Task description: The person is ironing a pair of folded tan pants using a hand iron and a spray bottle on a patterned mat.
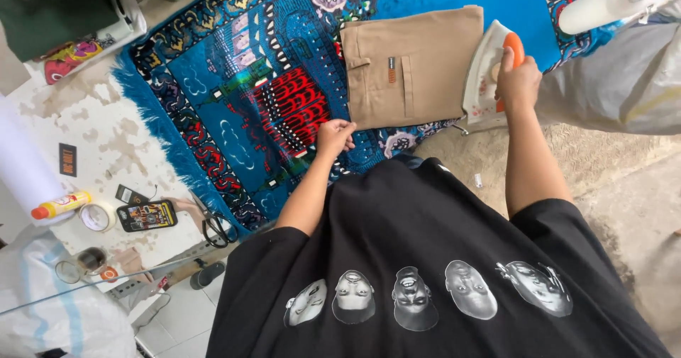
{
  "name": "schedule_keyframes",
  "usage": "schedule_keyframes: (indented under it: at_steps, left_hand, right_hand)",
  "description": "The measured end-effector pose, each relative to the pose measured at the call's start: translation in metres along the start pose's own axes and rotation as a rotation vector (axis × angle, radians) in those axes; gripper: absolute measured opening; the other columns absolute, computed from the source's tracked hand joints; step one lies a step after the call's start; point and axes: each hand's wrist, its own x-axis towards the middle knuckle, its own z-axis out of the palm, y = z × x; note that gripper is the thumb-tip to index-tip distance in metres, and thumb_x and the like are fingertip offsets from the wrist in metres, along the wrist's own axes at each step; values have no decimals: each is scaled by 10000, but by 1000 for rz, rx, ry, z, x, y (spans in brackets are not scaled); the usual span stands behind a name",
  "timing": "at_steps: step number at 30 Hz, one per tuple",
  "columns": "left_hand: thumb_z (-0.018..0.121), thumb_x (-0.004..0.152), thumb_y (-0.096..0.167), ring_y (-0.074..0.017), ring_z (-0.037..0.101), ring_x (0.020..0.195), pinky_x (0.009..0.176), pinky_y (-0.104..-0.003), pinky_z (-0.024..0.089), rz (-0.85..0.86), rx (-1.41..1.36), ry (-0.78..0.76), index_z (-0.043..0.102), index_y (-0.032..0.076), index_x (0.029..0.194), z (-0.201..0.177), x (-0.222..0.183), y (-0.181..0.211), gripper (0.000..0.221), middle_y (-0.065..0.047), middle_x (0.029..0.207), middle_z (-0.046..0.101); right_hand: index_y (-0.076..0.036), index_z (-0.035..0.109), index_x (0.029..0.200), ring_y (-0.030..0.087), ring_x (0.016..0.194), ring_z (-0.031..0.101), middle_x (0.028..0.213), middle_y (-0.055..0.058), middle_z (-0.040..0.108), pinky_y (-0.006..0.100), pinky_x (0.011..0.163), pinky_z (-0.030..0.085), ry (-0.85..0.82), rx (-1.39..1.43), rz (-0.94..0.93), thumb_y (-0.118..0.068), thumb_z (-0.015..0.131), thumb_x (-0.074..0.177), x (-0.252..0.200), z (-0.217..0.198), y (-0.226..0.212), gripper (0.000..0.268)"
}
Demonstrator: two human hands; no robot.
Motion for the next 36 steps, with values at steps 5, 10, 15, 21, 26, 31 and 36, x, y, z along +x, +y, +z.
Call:
schedule_keyframes:
  at_steps: [5,10,15,21,26,31,36]
  left_hand:
    - [723,839,253,-216,756,663,574,-335,620,129,214,240,741,64,1026,3,3,20,266,-94,774,747]
    - [775,867,352,-314,740,1018,899,-428,595,254,195,317,657,17,1236,17,54,29,513,-173,1055,757]
    - [846,722,608,-345,574,1329,1124,-465,462,-43,431,88,556,4,1354,20,39,101,921,-207,1367,613]
    - [948,664,87,-400,750,980,781,-509,626,-185,-350,-64,652,-11,1269,51,56,102,681,-257,1115,738]
    - [875,696,-10,-419,766,896,719,-512,640,-308,-449,-206,648,-27,1243,55,23,154,593,-258,1055,750]
    - [842,733,-43,-430,768,864,686,-528,649,-172,-486,-294,692,6,1175,58,14,173,469,-261,1017,751]
    - [849,783,-33,-429,749,968,763,-558,646,90,-803,-265,647,50,1248,71,-16,180,514,-231,1121,738]
  right_hand:
    - [-62,634,1033,477,824,731,835,263,693,558,670,598,62,-26,-36,-626,637,1098,-6,-6,13,567]
    - [-21,613,1010,531,826,703,784,319,665,586,674,555,87,34,-85,-568,660,1116,-60,-35,18,560]
    - [-50,614,961,252,543,674,616,130,634,337,489,521,-48,306,-57,-393,680,1140,-93,-45,71,393]
    - [-70,601,919,230,472,627,556,90,596,328,416,481,-93,361,-2,-420,691,1147,-101,-37,137,427]
    - [-43,596,918,239,476,622,563,103,591,327,433,471,-62,389,-6,-353,709,1150,-107,-47,147,404]
    - [-19,603,936,256,504,633,609,132,607,342,441,478,-11,431,-14,-324,702,1156,-103,-41,152,389]
    - [-24,587,901,256,486,624,584,119,595,336,442,470,26,460,-38,-311,724,1157,-109,-36,151,408]
